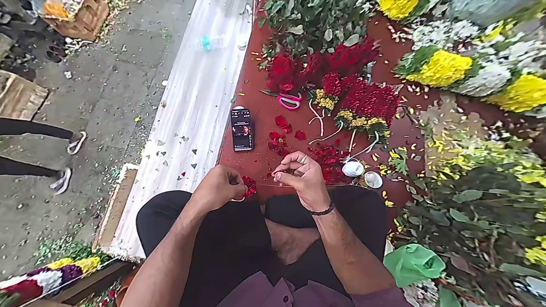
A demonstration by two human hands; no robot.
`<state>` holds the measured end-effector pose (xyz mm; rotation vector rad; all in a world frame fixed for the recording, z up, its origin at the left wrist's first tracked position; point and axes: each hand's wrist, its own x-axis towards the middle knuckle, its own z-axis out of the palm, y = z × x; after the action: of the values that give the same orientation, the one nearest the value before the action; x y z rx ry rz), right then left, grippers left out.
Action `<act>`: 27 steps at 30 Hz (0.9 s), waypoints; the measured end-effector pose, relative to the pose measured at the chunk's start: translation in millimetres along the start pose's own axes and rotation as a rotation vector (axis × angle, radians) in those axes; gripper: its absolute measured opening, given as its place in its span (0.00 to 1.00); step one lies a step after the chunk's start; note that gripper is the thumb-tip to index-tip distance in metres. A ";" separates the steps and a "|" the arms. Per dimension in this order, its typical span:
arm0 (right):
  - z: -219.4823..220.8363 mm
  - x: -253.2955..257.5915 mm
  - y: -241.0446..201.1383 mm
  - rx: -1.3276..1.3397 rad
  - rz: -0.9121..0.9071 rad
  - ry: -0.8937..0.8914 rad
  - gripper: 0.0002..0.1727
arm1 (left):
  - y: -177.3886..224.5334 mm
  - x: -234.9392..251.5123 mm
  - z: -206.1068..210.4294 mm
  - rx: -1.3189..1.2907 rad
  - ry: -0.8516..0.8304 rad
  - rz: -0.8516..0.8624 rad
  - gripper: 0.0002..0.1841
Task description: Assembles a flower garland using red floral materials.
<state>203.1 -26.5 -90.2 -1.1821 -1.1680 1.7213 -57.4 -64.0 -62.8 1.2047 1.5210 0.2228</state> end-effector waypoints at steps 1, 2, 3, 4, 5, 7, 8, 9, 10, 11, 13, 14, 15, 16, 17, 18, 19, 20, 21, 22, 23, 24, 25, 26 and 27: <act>5.7 -4.1 -2.8 0.048 0.035 -0.033 0.22 | 0.7 -0.3 0.6 -0.006 -0.002 -0.014 0.08; 12.0 -7.6 -5.4 0.085 0.068 -0.071 0.22 | 1.0 -0.5 1.2 -0.018 -0.005 -0.021 0.08; 18.5 -11.2 -7.1 0.105 0.104 -0.106 0.23 | 0.6 -0.7 2.2 -0.037 -0.014 -0.014 0.08; 25.1 -14.3 -7.5 0.107 0.137 -0.132 0.24 | -0.4 -0.8 3.7 -0.057 -0.023 0.002 0.08; 30.9 -16.4 -5.9 0.087 0.161 -0.150 0.24 | -0.4 -0.6 4.7 -0.077 -0.036 0.014 0.08; 39.0 -17.1 2.7 0.017 0.184 -0.149 0.25 | 1.7 0.3 7.3 -0.116 -0.062 0.022 0.08; 41.6 -16.3 7.5 -0.024 0.187 -0.130 0.25 | 2.0 0.7 8.4 -0.125 -0.073 0.021 0.08; 43.2 -15.1 11.6 -0.067 0.187 -0.105 0.25 | 1.9 1.2 9.3 -0.129 -0.082 0.022 0.08; 43.9 -14.1 14.2 -0.096 0.192 -0.085 0.25 | 1.7 1.4 9.8 -0.130 -0.089 0.028 0.08; 43.9 -13.1 15.3 -0.111 0.198 -0.072 0.25 | 1.9 1.6 10.0 -0.128 -0.091 0.034 0.07; 42.6 -11.9 15.1 -0.118 0.210 -0.064 0.26 | 2.4 2.3 10.8 -0.121 -0.094 0.046 0.07; 41.5 -11.4 14.1 -0.124 0.221 -0.065 0.27 | 2.7 3.0 11.2 -0.120 -0.099 0.048 0.07; 40.3 -10.7 13.6 -0.137 0.230 -0.068 0.28 | 2.6 4.0 11.9 -0.129 -0.105 0.051 0.07; 38.9 -10.3 13.7 -0.154 0.240 -0.072 0.29 | 1.8 4.8 13.0 -0.139 -0.110 0.053 0.07; 37.5 -9.8 14.7 -0.166 0.251 -0.081 0.31 | 1.0 5.7 14.3 -0.141 -0.108 0.053 0.07; 35.8 -9.1 16.0 -0.174 0.261 -0.091 0.32 | 0.7 6.2 15.0 -0.142 -0.108 0.052 0.06; 33.6 -7.9 18.1 -0.187 0.264 -0.106 0.34 | 0.6 6.5 15.5 -0.139 -0.106 0.047 0.06; 30.6 -6.4 20.6 -0.206 0.261 -0.119 0.35 | 0.9 6.6 15.8 -0.140 -0.103 0.037 0.06; 26.4 -4.7 22.6 -0.225 0.251 -0.127 0.37 | 0.8 6.8 15.6 -0.143 -0.104 0.024 0.06; 21.2 -2.6 22.8 -0.232 0.234 -0.139 0.38 | 0.6 7.4 14.8 -0.147 -0.105 0.007 0.07; 14.4 0.0 21.4 -0.225 0.211 -0.163 0.39 | 0.3 8.4 13.7 -0.156 -0.104 -0.010 0.07; 6.7 2.7 18.9 -0.220 0.195 -0.201 0.40 | 0.3 9.3 12.7 -0.166 -0.099 -0.028 0.07; -0.2 5.5 16.7 -0.235 0.182 -0.240 0.40 | 0.9 10.2 11.3 -0.177 -0.093 -0.038 0.07; -5.4 7.4 16.1 -0.283 0.168 -0.287 0.41 | 2.4 10.0 9.7 -0.179 -0.085 -0.049 0.08; -7.4 8.8 17.7 -0.346 0.155 -0.343 0.42 | 5.5 9.6 6.9 -0.165 -0.075 -0.063 0.08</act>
<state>206.2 -22.1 -110.6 -1.2332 -1.6721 1.9459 -47.3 -57.2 -67.4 1.0230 1.4441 0.2537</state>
